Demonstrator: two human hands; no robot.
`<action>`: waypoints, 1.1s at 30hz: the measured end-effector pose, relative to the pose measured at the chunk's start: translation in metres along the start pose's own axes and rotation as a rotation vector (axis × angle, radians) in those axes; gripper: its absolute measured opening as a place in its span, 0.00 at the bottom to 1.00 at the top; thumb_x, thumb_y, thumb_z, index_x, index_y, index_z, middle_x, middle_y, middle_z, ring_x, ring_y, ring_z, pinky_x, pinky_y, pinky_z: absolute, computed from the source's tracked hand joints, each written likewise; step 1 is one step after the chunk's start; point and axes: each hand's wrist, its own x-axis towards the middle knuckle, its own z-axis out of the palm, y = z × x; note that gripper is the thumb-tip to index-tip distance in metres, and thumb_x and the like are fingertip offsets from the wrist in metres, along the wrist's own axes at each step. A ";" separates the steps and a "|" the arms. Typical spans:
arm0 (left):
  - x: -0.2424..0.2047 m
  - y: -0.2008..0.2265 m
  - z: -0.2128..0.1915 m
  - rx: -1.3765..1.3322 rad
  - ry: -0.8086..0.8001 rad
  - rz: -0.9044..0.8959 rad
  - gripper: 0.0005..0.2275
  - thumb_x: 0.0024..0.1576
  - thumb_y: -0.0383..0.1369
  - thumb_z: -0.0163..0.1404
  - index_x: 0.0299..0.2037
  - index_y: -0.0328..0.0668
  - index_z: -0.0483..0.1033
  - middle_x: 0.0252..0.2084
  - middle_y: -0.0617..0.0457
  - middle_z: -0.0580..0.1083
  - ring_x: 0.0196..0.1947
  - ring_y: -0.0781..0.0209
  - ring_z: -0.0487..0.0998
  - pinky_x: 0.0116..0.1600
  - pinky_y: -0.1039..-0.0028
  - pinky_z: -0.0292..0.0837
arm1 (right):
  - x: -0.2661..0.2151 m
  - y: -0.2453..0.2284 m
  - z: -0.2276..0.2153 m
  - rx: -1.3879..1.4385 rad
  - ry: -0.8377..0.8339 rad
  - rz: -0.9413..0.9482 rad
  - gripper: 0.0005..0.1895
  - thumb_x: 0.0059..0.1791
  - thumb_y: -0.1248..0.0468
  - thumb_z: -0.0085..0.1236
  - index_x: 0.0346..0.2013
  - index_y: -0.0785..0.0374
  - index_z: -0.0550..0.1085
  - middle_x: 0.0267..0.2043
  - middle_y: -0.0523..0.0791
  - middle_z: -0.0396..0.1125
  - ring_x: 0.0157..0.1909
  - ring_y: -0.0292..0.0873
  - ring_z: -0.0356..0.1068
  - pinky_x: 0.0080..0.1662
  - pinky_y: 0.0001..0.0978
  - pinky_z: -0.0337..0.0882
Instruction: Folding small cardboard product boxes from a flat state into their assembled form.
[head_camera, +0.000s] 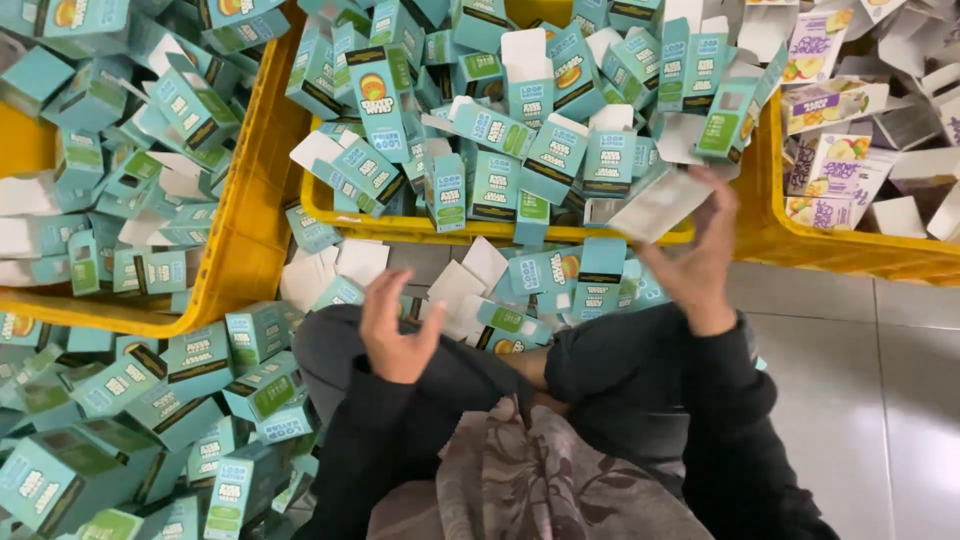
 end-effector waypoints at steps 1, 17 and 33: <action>-0.001 0.018 0.010 0.003 0.005 -0.008 0.22 0.48 0.34 0.68 0.53 0.38 0.79 0.50 0.41 0.76 0.53 0.34 0.78 0.57 0.51 0.73 | -0.007 -0.015 0.015 0.003 -0.010 -0.001 0.51 0.38 0.80 0.74 0.69 0.75 0.53 0.65 0.63 0.53 0.71 0.69 0.54 0.69 0.62 0.58; -0.013 -0.120 -0.058 -0.027 0.371 -0.117 0.29 0.50 0.29 0.72 0.56 0.28 0.68 0.56 0.34 0.73 0.58 0.34 0.76 0.60 0.48 0.72 | -0.087 -0.034 0.250 0.200 -0.683 0.171 0.26 0.49 0.71 0.64 0.62 0.67 0.72 0.57 0.57 0.69 0.56 0.63 0.71 0.47 0.48 0.77; -0.019 -0.141 -0.045 -0.030 0.582 -0.009 0.29 0.49 0.33 0.71 0.52 0.24 0.66 0.52 0.31 0.75 0.56 0.36 0.78 0.63 0.56 0.68 | -0.204 0.140 0.520 -0.124 -0.635 1.269 0.24 0.36 0.45 0.72 0.36 0.59 0.83 0.28 0.46 0.77 0.33 0.49 0.80 0.41 0.43 0.79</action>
